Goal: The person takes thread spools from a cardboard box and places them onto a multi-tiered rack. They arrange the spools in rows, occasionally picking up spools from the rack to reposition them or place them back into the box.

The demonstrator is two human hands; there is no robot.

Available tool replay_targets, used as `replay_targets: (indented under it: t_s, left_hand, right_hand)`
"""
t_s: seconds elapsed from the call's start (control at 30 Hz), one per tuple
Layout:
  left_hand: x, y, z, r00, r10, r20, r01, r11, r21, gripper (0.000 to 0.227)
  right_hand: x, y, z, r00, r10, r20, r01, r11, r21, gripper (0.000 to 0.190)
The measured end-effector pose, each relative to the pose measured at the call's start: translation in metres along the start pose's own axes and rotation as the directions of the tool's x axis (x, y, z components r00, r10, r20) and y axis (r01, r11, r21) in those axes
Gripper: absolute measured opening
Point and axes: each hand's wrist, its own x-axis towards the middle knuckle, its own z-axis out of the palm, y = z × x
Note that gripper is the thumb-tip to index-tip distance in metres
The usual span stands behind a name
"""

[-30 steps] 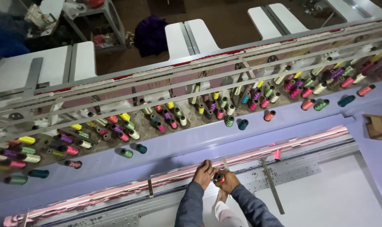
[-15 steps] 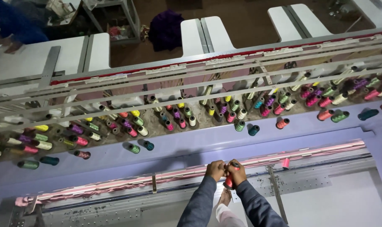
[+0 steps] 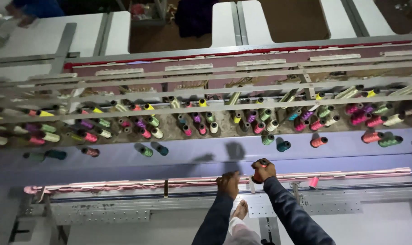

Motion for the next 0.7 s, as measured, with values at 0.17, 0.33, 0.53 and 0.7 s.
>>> replay_targets:
  t_s: [0.17,0.33,0.53,0.7]
  left_hand:
    - [0.012,-0.043,0.077,0.977,0.052,-0.208,-0.005,0.975,0.223,0.037]
    - [0.02,-0.046,0.066,0.969,-0.169,-0.182,0.148,0.981,-0.121,0.04]
    - [0.017,-0.051,0.067,0.91,-0.07,-0.409,-0.029,0.972,-0.231,0.032]
    - [0.019,-0.064,0.102,0.884,-0.16,-0.44,0.034,0.959,-0.281,0.031]
  right_hand:
    - [-0.035,-0.089,-0.042,0.986,0.105,-0.127,-0.124,0.981,-0.146,0.055]
    - [0.029,-0.08,-0.025,0.994,0.042,-0.105,-0.082,0.907,-0.414,0.092]
    - [0.069,-0.091,0.009,0.992,0.117,-0.053,-0.128,0.923,-0.362,0.053]
    - [0.158,0.016,0.046,0.992,-0.092,-0.09,0.059,0.948,-0.314,0.049]
